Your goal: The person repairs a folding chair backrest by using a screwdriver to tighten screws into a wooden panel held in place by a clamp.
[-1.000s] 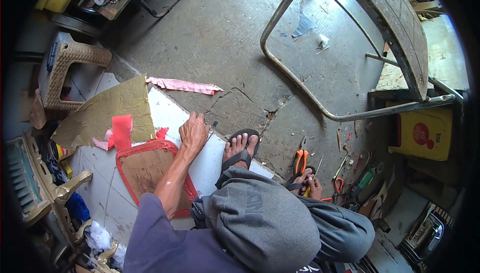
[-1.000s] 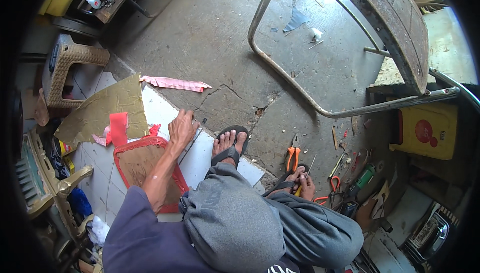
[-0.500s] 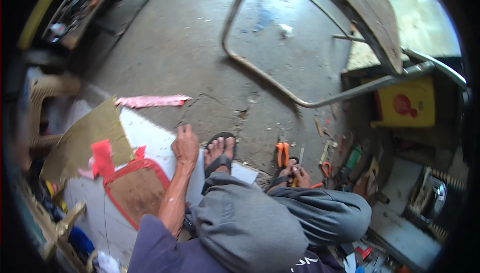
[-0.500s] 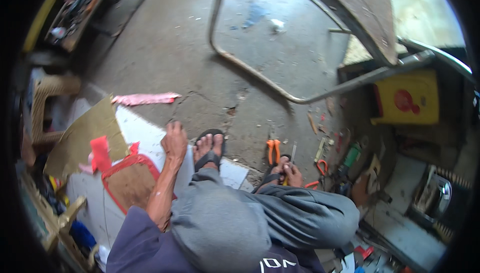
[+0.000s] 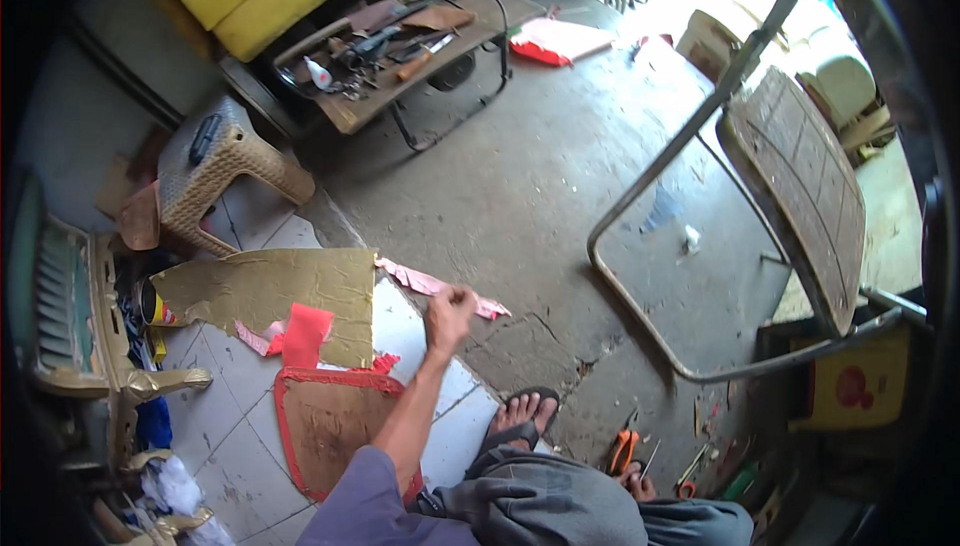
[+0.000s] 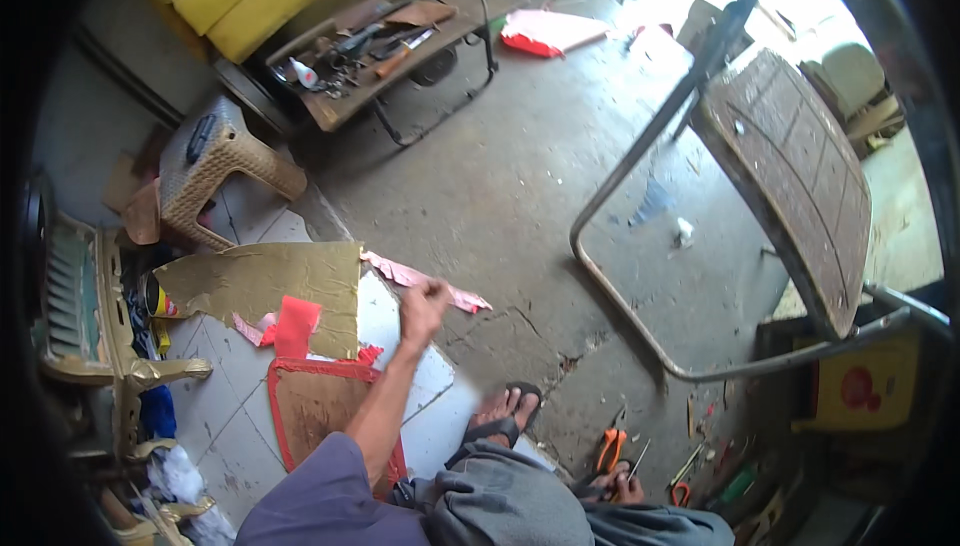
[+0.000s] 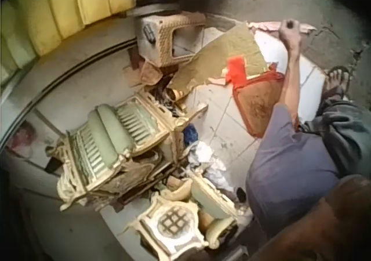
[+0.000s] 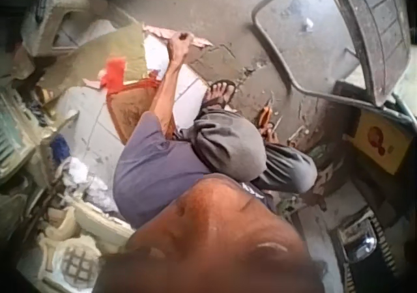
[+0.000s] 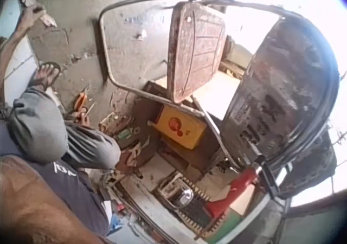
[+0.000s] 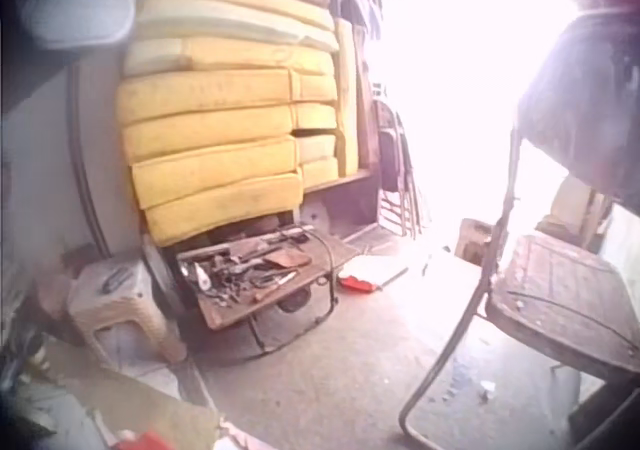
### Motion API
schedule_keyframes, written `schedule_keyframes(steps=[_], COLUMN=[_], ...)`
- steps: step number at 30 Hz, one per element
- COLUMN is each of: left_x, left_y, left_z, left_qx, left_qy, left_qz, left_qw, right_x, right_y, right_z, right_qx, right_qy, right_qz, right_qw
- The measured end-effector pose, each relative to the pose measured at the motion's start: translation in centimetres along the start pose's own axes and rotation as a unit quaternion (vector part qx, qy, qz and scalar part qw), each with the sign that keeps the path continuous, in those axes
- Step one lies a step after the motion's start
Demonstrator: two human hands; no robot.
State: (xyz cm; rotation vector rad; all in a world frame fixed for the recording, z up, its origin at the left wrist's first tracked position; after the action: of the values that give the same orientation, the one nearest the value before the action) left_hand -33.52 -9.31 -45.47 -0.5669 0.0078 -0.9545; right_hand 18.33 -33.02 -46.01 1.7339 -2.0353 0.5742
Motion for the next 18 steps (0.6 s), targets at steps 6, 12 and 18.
schedule_keyframes(steps=[6, 12, 18], left_x=[-17.3, -30.0, -31.5], left_y=[-12.1, -16.0, -17.5], left_z=[16.8, 20.8, 18.7], left_qx=[-0.067, -0.139, -0.069], left_qy=[0.207, 0.115, 0.012], left_qz=[0.277, 0.233, 0.257], left_qw=[0.936, 0.956, 0.964], right_x=[-2.7, -3.4, -0.4], right_y=[-4.6, -9.9, -2.2], right_z=[3.9, 11.2, 1.5], right_qx=[0.153, 0.229, 0.093], right_qy=[0.084, 0.05, 0.1], right_qz=[0.077, 0.095, 0.1], right_qw=[0.982, 0.968, 0.985])
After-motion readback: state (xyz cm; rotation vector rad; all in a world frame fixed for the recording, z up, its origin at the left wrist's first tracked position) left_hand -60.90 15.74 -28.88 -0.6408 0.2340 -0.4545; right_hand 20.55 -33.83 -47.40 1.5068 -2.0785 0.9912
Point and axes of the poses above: each hand's wrist, its own x-axis away from the middle knuckle, its own y-axis out of the palm, z = x × y, the point moved 3 cm from there along -x, towards the middle knuckle, and after that the axes turned 3 degrees about -y, right-handed, at the moved point
